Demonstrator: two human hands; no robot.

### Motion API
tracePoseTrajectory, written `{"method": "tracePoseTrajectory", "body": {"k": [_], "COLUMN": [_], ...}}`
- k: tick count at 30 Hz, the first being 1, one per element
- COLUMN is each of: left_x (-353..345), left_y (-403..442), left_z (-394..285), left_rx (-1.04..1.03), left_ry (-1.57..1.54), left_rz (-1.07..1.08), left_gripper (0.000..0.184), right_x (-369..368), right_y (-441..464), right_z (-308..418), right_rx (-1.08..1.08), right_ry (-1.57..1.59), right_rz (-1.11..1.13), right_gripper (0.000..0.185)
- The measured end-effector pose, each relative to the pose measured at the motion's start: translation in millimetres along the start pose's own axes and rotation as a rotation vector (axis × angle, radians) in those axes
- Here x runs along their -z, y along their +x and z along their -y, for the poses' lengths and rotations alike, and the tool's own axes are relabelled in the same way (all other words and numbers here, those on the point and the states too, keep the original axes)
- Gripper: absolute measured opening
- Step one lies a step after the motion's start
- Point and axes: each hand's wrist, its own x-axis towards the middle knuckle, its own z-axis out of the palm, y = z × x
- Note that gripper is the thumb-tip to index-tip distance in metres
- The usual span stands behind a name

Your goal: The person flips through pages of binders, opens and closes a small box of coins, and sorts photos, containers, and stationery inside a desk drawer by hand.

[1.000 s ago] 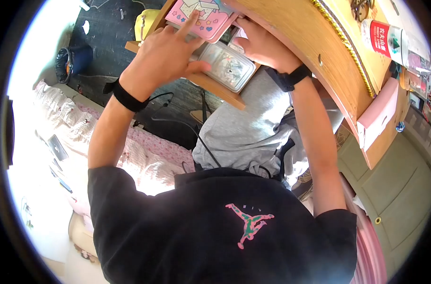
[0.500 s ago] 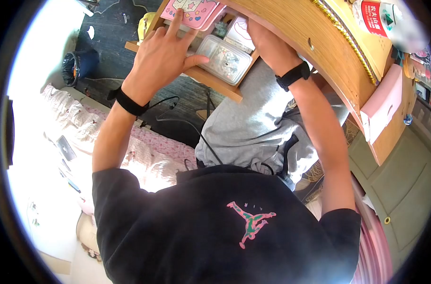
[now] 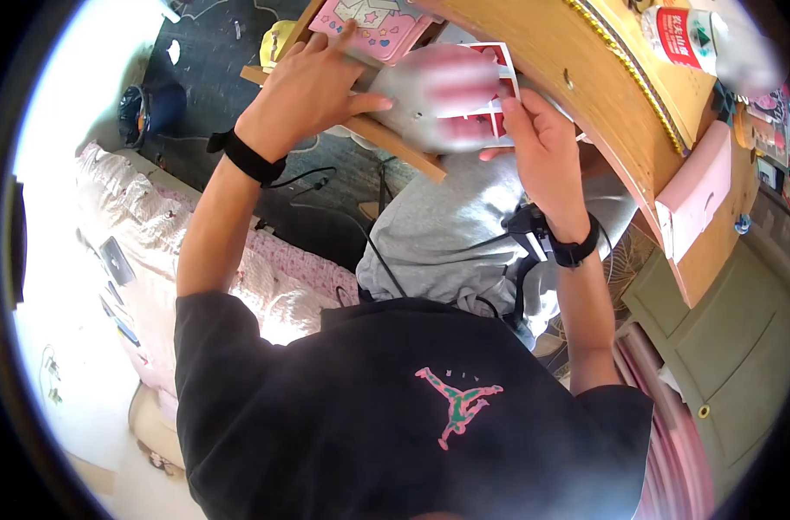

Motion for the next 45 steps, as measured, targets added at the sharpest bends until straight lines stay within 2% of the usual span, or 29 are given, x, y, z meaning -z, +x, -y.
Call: {"method": "tracePoseTrajectory", "body": {"k": [3, 9, 12, 15, 16, 18, 19, 22, 23, 24, 25, 30, 32, 34, 35, 36, 38, 42, 44, 45], "left_x": [12.5, -0.2, 5.2, -12.7, -12.9, -14.7, -28.2, -39.6, -35.2, -35.9, -36.9, -5.6, -27.0, -20.4, -15.6, -15.8, -18.2, -11.3, -2.5, 3.4], "left_y": [10.2, 4.1, 10.0, 37.6, 44.4, 58.1, 62.2, 66.8, 67.3, 64.1, 62.1, 56.9, 61.5, 64.9, 59.3, 59.4, 60.0, 61.0, 58.8, 60.0], "left_z": [1.9, 10.3, 8.5, 16.3, 14.7, 12.0, 13.3, 14.5, 22.8, 23.4, 22.7, -1.5, 15.0, 10.4, 10.3, 8.9, 7.3, 6.4, 0.3, -0.7], "left_rx": [-0.014, -0.067, -0.039, -0.052, -0.053, -0.037, 0.003, -0.023, -0.065, -0.077, -0.161, -0.011, -0.05, -0.047, -0.157, -0.16, -0.032, 0.045, -0.001, 0.026], "left_ry": [-0.014, -0.089, -0.154, -0.115, -0.115, -0.021, -0.012, -0.043, -0.289, -0.293, -0.061, 0.057, 0.036, 0.03, 0.093, 0.09, -0.125, -0.115, -0.068, -0.099], "left_rz": [0.03, -0.002, -0.031, -0.202, -0.201, -0.273, -0.208, -0.171, 0.083, 0.091, 0.014, 0.031, -0.016, -0.006, -0.027, -0.018, -0.111, -0.009, -0.025, 0.047], "left_gripper": [0.06, 0.062, 0.055, 0.032, 0.032, 0.069, 0.062, 0.06, 0.062, 0.062, 0.063, 0.069, 0.071, 0.07, 0.078, 0.078, 0.085, 0.083, 0.08, 0.079], "right_x": [0.6, -9.0, -12.3, -15.6, -16.6, -17.1, -16.9, -17.7, -17.7, -17.7, -17.1, -12.8, -13.9, -17.5, -17.9, -17.4, -16.8, -13.9, -12.0, -11.6], "right_y": [2.5, 0.5, 1.5, 1.1, 0.6, -0.3, -1.1, -5.8, -7.9, -10.1, -11.8, -17.2, -16.4, -16.5, -16.0, -15.0, -15.0, -13.2, -12.9, -13.1], "right_z": [-6.3, -9.9, -11.1, -12.0, -12.3, -16.4, -18.4, -12.8, -10.6, -8.2, -6.0, -2.4, -4.2, -6.5, -7.7, -9.3, -9.2, -12.3, -13.8, -11.7], "right_rx": [-0.023, -0.104, -0.126, -0.129, -0.115, -0.093, -0.071, -0.036, -0.041, -0.038, -0.032, 0.017, 0.026, 0.065, 0.055, 0.041, 0.023, 0.044, 0.065, 0.063], "right_ry": [0.172, 0.244, 0.304, 0.307, 0.289, 0.283, 0.275, 0.301, 0.304, 0.331, 0.358, 0.404, 0.414, 0.456, 0.461, 0.453, 0.45, 0.451, 0.405, 0.421], "right_rz": [0.067, 0.152, 0.194, 0.196, 0.182, 0.181, 0.183, 0.181, 0.171, 0.164, 0.157, 0.153, 0.162, 0.109, 0.103, 0.113, 0.122, 0.102, 0.09, 0.119], "right_gripper": [0.025, 0.026, 0.027, 0.027, 0.026, 0.029, 0.032, 0.031, 0.031, 0.03, 0.029, 0.028, 0.028, 0.026, 0.026, 0.025, 0.025, 0.024, 0.024, 0.027]}}
